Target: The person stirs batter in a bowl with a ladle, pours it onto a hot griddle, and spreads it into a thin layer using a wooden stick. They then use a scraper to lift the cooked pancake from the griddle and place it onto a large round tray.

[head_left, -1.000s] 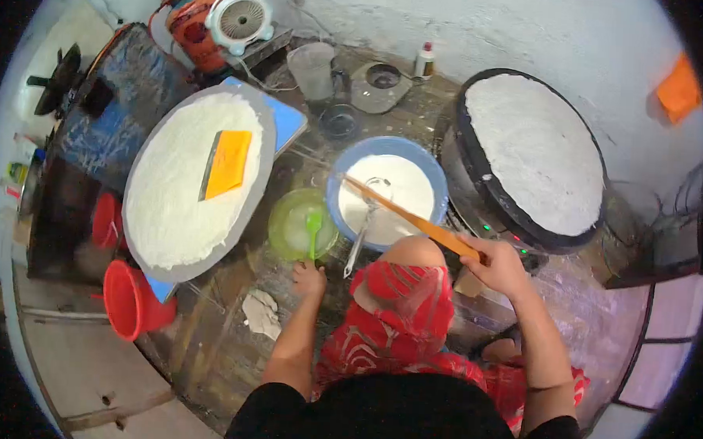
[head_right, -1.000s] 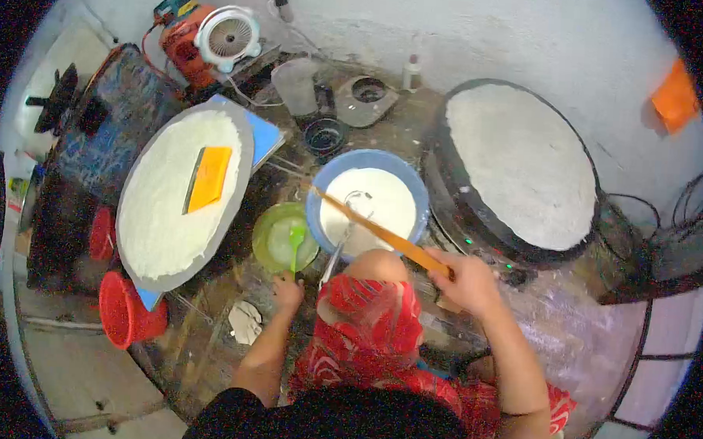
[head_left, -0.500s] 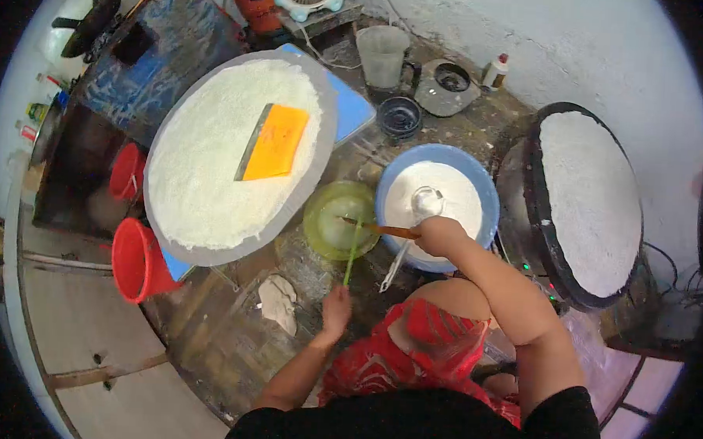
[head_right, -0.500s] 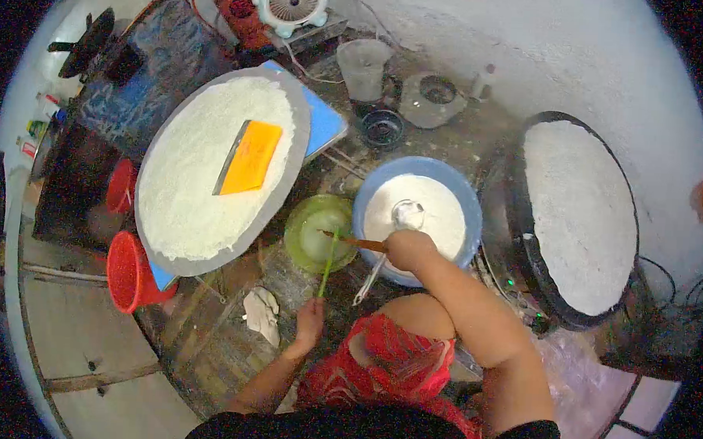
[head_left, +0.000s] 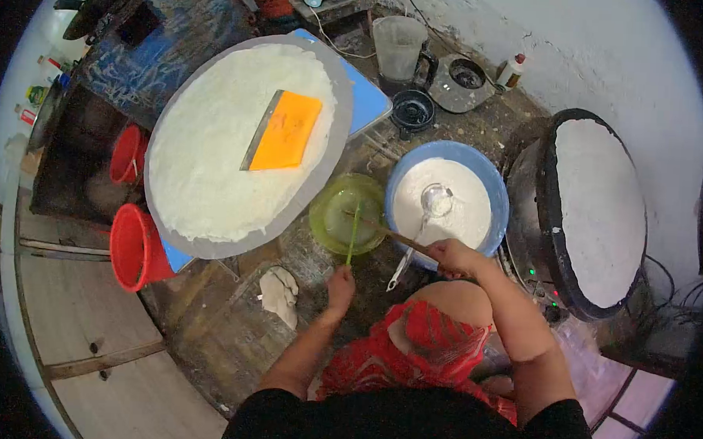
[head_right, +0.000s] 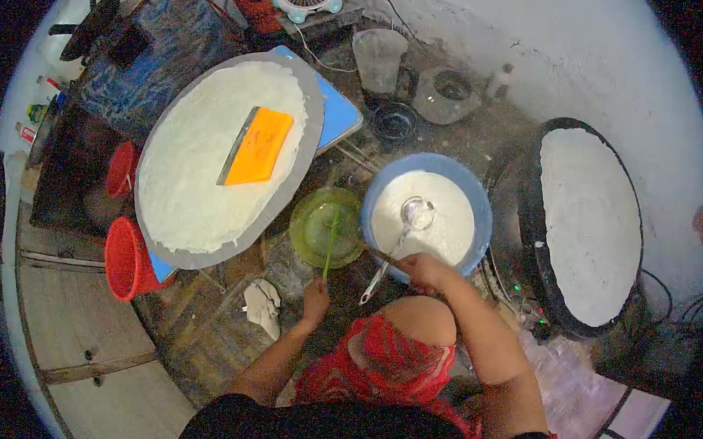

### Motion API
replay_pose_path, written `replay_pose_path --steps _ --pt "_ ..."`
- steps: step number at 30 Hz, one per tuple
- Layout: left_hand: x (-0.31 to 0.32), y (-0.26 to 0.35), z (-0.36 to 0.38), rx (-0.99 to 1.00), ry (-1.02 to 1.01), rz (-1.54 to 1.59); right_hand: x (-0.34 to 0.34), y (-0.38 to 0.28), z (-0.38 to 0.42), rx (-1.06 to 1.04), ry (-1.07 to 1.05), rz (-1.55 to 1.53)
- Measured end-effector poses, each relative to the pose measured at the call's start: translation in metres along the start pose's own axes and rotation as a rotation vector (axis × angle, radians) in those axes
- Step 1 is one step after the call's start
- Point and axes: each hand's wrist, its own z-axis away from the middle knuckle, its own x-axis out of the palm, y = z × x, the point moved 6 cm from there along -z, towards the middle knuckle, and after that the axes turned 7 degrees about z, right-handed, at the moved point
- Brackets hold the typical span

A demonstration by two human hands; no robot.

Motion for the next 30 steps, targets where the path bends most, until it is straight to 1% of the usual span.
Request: replay_pose_path --steps 1,3,4,5,6,7,8,9,10,11,12,13,15,16,18,19,21,23,25,26,27,28,30 --pt "0.004 -0.007 -0.004 -0.002 -0.003 -0.003 0.003 0.003 -0.001 -0.004 -0.028 -0.047" --pt "0.017 -0.031 -0.022 -0.147 0.002 -0.109 0.005 0.019 -0.011 -0.009 -0.047 -0.087" --pt "0.024 -0.045 -0.03 -0.142 0.002 -0.105 0.007 0.026 -0.02 -0.208 0.005 -0.028" --pt "0.03 -0.066 -0.036 -0.246 0.03 -0.041 0.009 0.031 -0.018 -0.406 0.057 0.032" --pt "0.031 -0.079 -0.039 -0.349 0.059 0.024 0.01 0.04 -0.008 -0.404 0.063 0.035" --pt "0.021 -0.065 -0.037 -0.342 0.058 0.029 0.003 0.043 0.007 -0.469 0.19 0.04" --pt "0.004 -0.037 -0.03 -0.347 0.015 0.027 -0.003 0.048 0.02 -0.533 0.319 0.045" --pt "-0.004 -0.02 -0.026 -0.352 -0.03 0.025 -0.003 0.06 0.026 -0.529 0.328 0.047" --pt "0.004 -0.034 -0.028 -0.346 -0.036 0.028 -0.004 0.077 0.032 -0.468 0.346 -0.027" --pt "0.013 -0.051 -0.032 -0.23 0.002 -0.1 -0.004 0.089 0.036 -0.403 0.365 -0.106" --pt "0.02 -0.056 -0.034 -0.111 0.04 -0.225 -0.011 0.077 0.058 -0.35 0.369 -0.031" --pt "0.016 -0.041 -0.029 -0.104 0.033 -0.224 -0.009 0.081 0.059 -0.344 0.376 -0.034" --pt "-0.021 0.019 -0.008 -0.088 0.204 -0.131 -0.006 0.085 0.056 -0.37 0.421 0.037" --pt "-0.028 0.031 0.001 -0.087 0.207 -0.133 -0.005 0.083 0.053 -0.373 0.422 0.037" --pt "-0.031 0.046 0.015 -0.018 0.134 0.054 -0.004 0.074 0.047 -0.296 0.478 0.169" --pt "-0.029 0.044 0.019 -0.019 0.141 0.053 -0.006 0.065 0.046 -0.303 0.476 0.171" --pt "-0.016 0.039 0.024 0.032 0.01 0.079 -0.011 0.052 0.05 -0.226 0.475 0.15" --pt "-0.013 0.037 0.017 0.036 0.002 0.105 -0.013 0.044 0.064 -0.24 0.507 0.201" --pt "-0.011 0.018 0.003 -0.095 0.12 0.076 -0.017 0.043 0.075 -0.244 0.547 0.255" --pt "-0.01 0.015 -0.003 -0.092 0.121 0.081 -0.018 0.044 0.083 -0.314 0.575 0.183" --pt "-0.011 0.011 -0.009 -0.11 0.122 0.02 -0.019 0.046 0.089 -0.382 0.603 0.109" --pt "-0.012 0.009 -0.014 -0.127 0.123 -0.042 -0.019 0.052 0.091 -0.381 0.611 0.109" --pt "-0.011 0.007 -0.019 -0.125 0.122 -0.02 -0.019 0.067 0.091 -0.345 0.647 0.127"
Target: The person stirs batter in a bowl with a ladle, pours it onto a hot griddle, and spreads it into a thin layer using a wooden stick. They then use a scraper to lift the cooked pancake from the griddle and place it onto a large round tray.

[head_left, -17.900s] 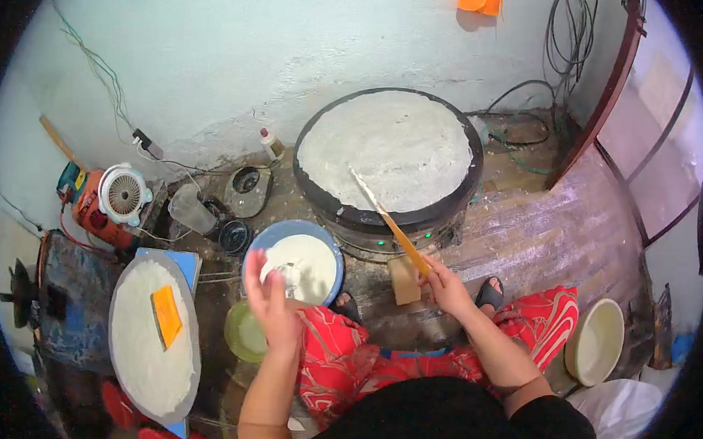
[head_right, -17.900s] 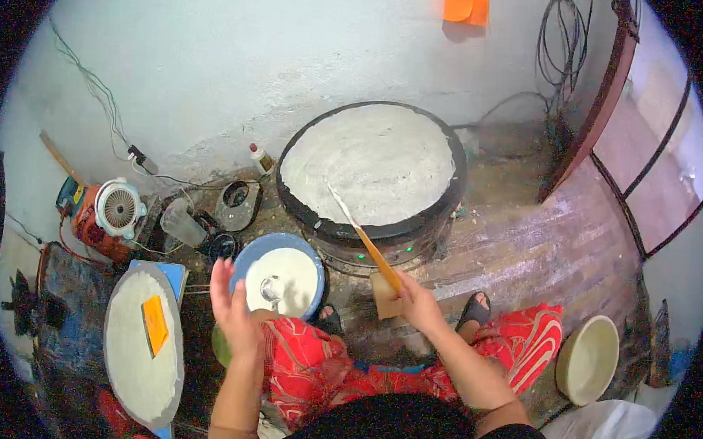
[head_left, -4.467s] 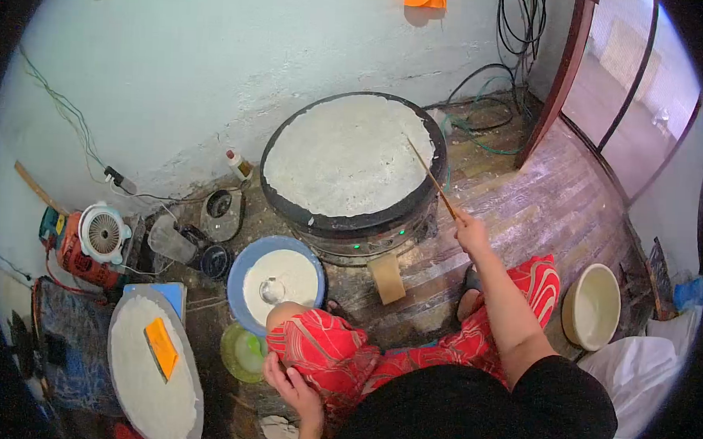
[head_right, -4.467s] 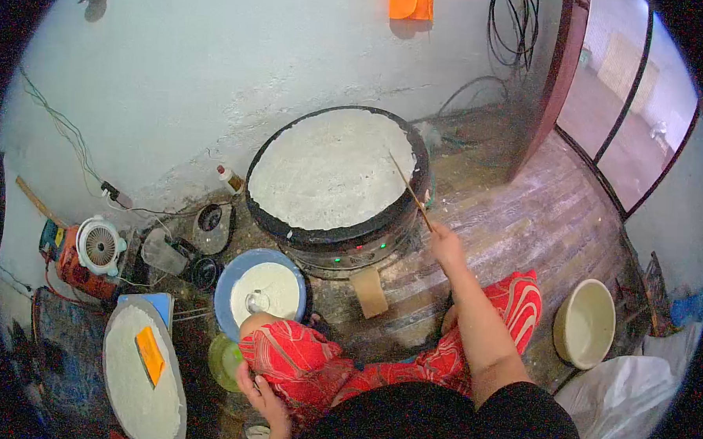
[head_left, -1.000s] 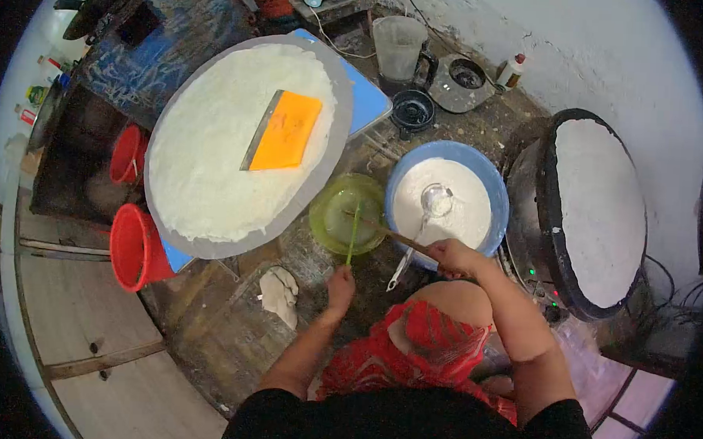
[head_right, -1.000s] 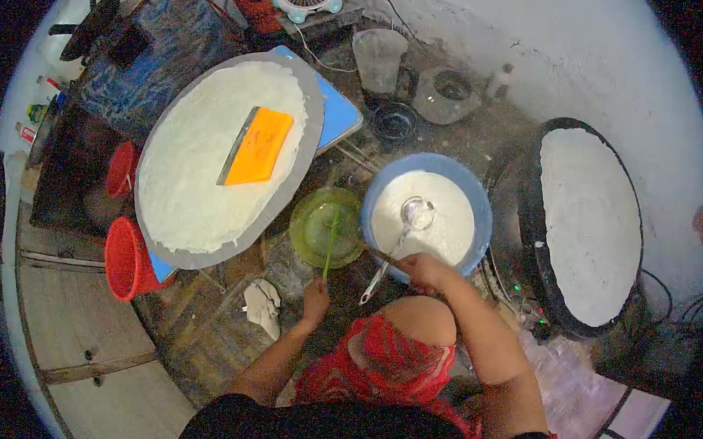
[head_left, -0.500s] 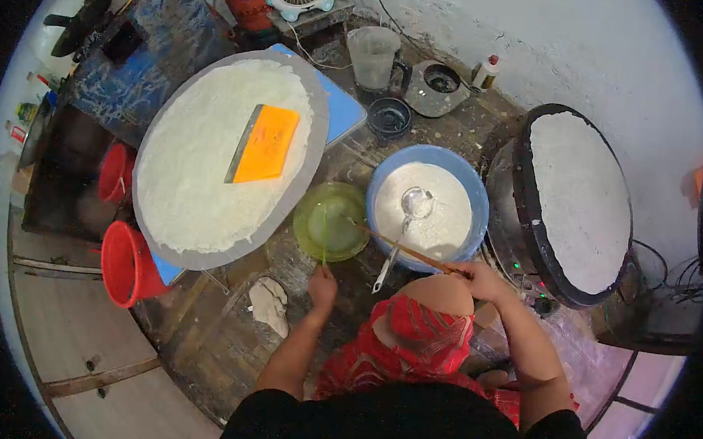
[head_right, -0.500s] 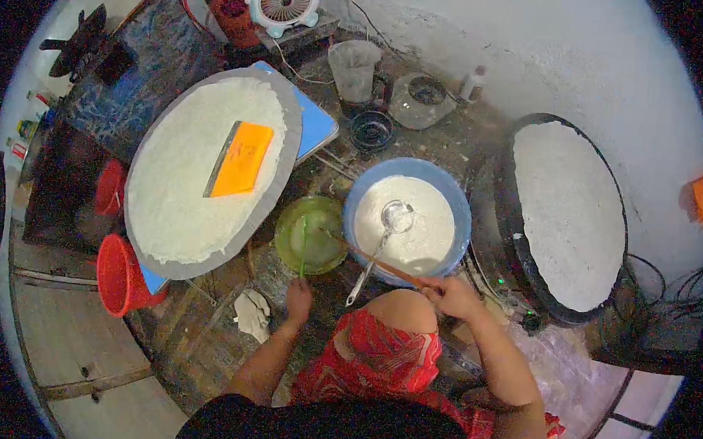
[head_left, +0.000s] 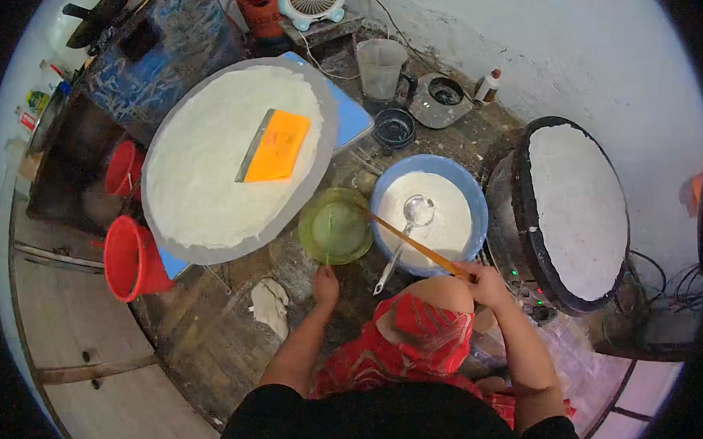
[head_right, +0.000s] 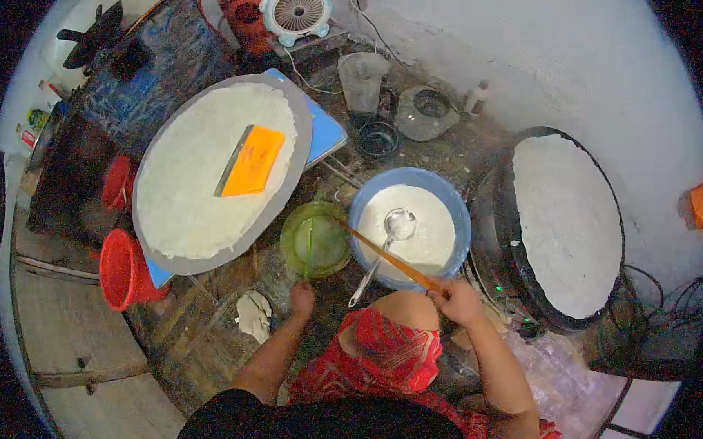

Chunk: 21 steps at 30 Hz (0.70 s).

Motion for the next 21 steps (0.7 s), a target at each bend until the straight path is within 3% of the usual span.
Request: replay_pose_path --steps 2,4,6,8,9,10,11,13,14,15,16,17,18,20,21 --pt "0.0 -0.005 -0.002 0.008 -0.007 0.019 0.01 0.02 0.005 0.047 0.025 -0.062" --pt "0.013 -0.012 -0.004 0.014 -0.178 -0.018 0.026 0.046 0.003 0.091 0.08 -0.122" --pt "0.019 -0.024 -0.003 0.05 -0.17 -0.02 0.034 0.072 0.006 0.125 0.334 -0.358" --pt "0.017 -0.007 -0.002 0.082 -0.164 -0.022 0.031 0.066 0.013 0.182 0.411 -0.279" --pt "0.003 0.016 0.008 0.284 -0.071 -0.174 0.031 0.064 0.018 0.237 0.457 -0.201" --pt "-0.015 0.045 0.022 0.48 0.03 -0.327 0.042 0.072 0.017 0.103 0.571 -0.127" --pt "-0.032 0.069 0.029 0.49 0.038 -0.331 0.046 0.077 0.025 0.099 0.581 -0.135" --pt "-0.071 0.142 0.045 0.824 0.005 -0.205 0.082 0.09 0.021 0.308 0.231 -0.516" --pt "-0.094 0.164 0.044 0.819 0.023 -0.22 0.078 0.076 0.028 0.291 0.213 -0.648" --pt "-0.117 0.19 0.046 0.894 0.127 -0.275 0.079 0.075 0.028 0.274 0.206 -0.657" --pt "-0.133 0.212 0.044 0.971 0.229 -0.328 0.082 0.076 0.029 0.199 0.107 -0.465" --pt "-0.147 0.221 0.03 0.896 0.269 -0.33 0.085 0.074 0.032 0.131 0.02 -0.269" --pt "-0.164 0.236 0.016 0.89 0.364 -0.367 0.082 0.07 0.036 0.13 0.037 -0.272" --pt "-0.175 0.234 -0.032 0.755 0.452 -0.331 0.089 0.077 0.058 0.334 -0.257 0.014" --pt "-0.177 0.226 -0.061 0.59 0.436 -0.423 0.094 0.088 0.065 0.363 -0.216 0.002"
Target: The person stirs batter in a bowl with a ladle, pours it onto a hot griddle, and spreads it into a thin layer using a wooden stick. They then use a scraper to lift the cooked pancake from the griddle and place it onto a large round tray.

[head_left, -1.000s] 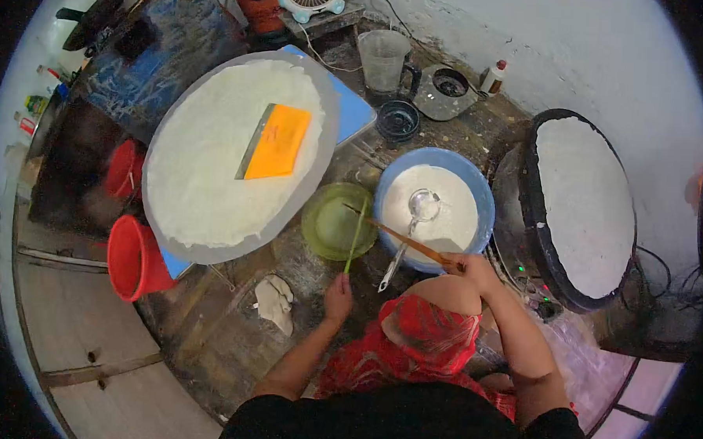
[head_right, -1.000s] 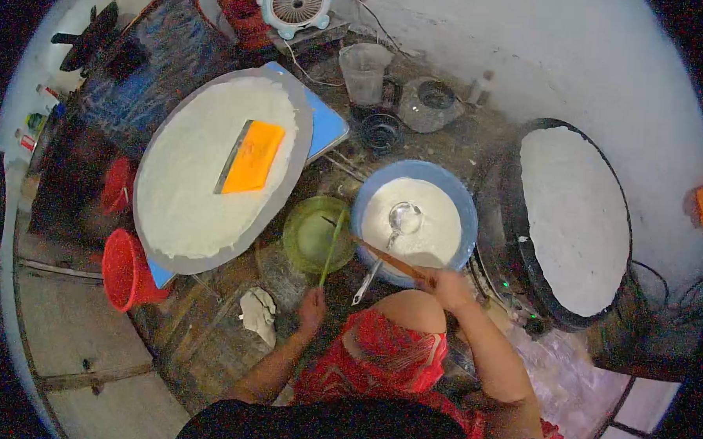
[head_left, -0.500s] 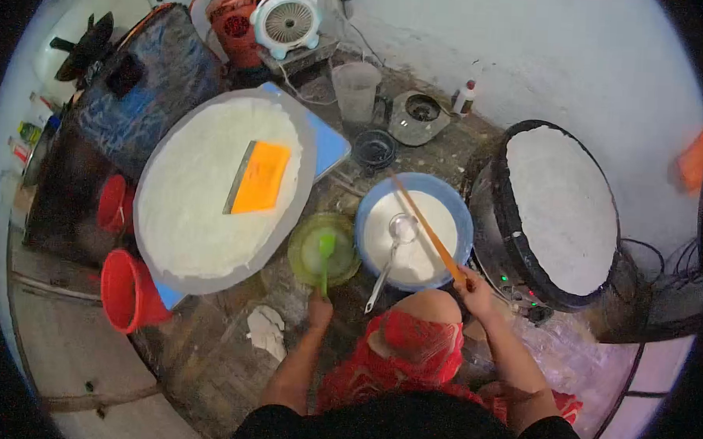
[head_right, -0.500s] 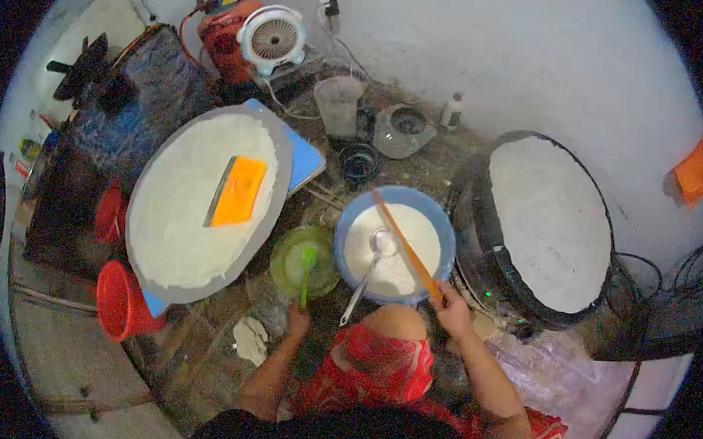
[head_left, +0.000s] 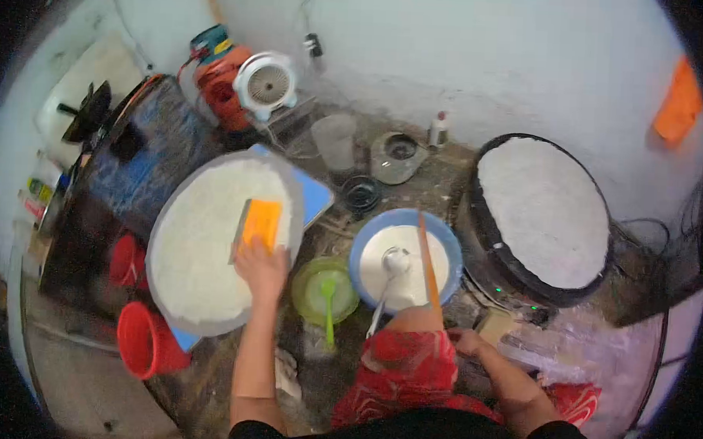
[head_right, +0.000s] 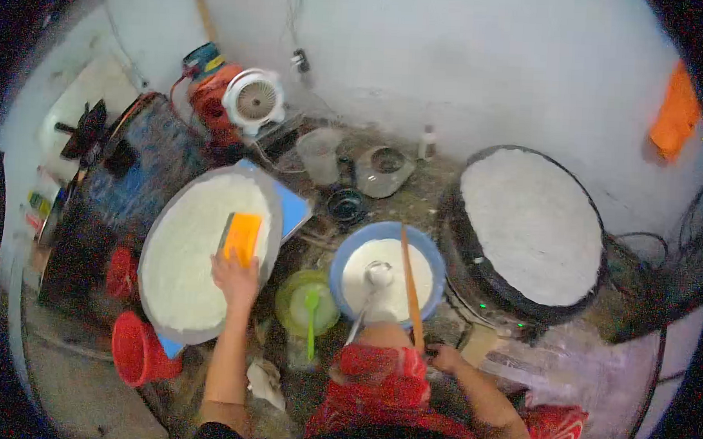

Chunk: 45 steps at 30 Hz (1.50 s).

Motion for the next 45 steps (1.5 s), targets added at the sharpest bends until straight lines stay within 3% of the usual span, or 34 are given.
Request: replay_pose_path --steps 3,5,6,8,10,11,13,15,16,19,21,22,23,25,27,28,29,30,32,33,34,35,37,39,41,45 --pt "0.029 -0.025 -0.03 -0.258 -0.329 -0.077 0.02 0.022 0.002 -0.011 -0.05 0.011" --pt "0.036 -0.032 -0.039 -0.201 -0.396 -0.123 0.006 0.012 0.023 0.026 -0.066 -0.05" --pt "0.034 -0.033 -0.042 -0.174 -0.354 -0.099 0.002 0.016 0.031 0.031 -0.113 -0.068" --pt "0.033 -0.031 -0.044 -0.158 -0.358 -0.087 0.005 0.034 0.029 -0.026 0.027 -0.005" --pt "0.036 -0.037 -0.052 -0.138 -0.388 -0.088 0.02 0.055 0.026 0.084 -0.049 -0.227" --pt "0.036 -0.042 -0.059 -0.027 -0.343 -0.155 0.014 0.055 0.028 -0.001 0.055 -0.106" --pt "0.025 -0.031 -0.078 0.088 -0.288 -0.217 0.002 0.057 0.038 -0.016 0.176 -0.155" --pt "-0.029 -0.016 -0.089 0.035 -0.037 -0.078 -0.013 0.056 0.053 -0.03 0.289 -0.201" --pt "-0.051 0.0 -0.087 0.161 0.072 -0.052 -0.03 0.045 0.063 -0.035 0.369 -0.212" --pt "-0.078 0.055 -0.077 0.302 0.078 -0.001 -0.091 0.007 0.084 -0.142 0.495 -0.25" --pt "-0.1 0.126 -0.041 0.461 0.04 0.282 -0.151 -0.047 0.137 -0.303 0.778 -0.319" --pt "-0.112 0.164 -0.016 0.65 0.083 0.357 -0.171 -0.068 0.152 -0.376 0.927 -0.235" --pt "-0.107 0.191 0.003 0.728 -0.037 0.199 -0.188 -0.087 0.168 -0.451 1.073 -0.15" --pt "-0.126 0.256 0.059 1.023 -0.061 0.27 -0.214 -0.122 0.208 -0.52 1.204 0.046" --pt "-0.12 0.289 0.103 1.279 -0.145 0.324 -0.219 -0.135 0.224 -0.558 1.209 0.168" --pt "-0.119 0.304 0.125 1.347 -0.134 0.426 -0.218 -0.138 0.229 -0.598 1.224 0.305" --pt "-0.12 0.315 0.143 1.398 -0.277 0.362 -0.211 -0.133 0.225 -0.592 1.322 0.482" --pt "-0.114 0.319 0.157 1.456 -0.269 0.383 -0.21 -0.121 0.222 -0.582 1.322 0.482" --pt "-0.126 0.338 0.168 1.524 -0.204 0.396 -0.194 -0.083 0.189 -0.359 0.72 0.393" --pt "-0.129 0.34 0.169 1.53 -0.213 0.402 -0.2 -0.057 0.19 -0.237 0.689 0.244" --pt "-0.131 0.338 0.163 1.403 -0.249 0.461 -0.207 -0.026 0.192 -0.114 0.657 0.095" --pt "-0.129 0.333 0.157 1.272 -0.286 0.515 -0.214 0.016 0.191 0.028 0.75 0.009" --pt "-0.117 0.313 0.151 1.189 -0.303 0.555 -0.228 0.105 0.195 0.342 0.986 -0.057" --pt "-0.107 0.292 0.151 1.108 -0.33 0.595 -0.236 0.202 0.208 0.404 1.239 -0.371" --pt "-0.095 0.273 0.148 0.929 -0.391 0.53 -0.25 0.25 0.234 0.797 1.245 -0.349" --pt "-0.08 0.259 0.161 0.788 -0.387 0.564 -0.252 0.322 0.228 0.919 1.285 -0.385"
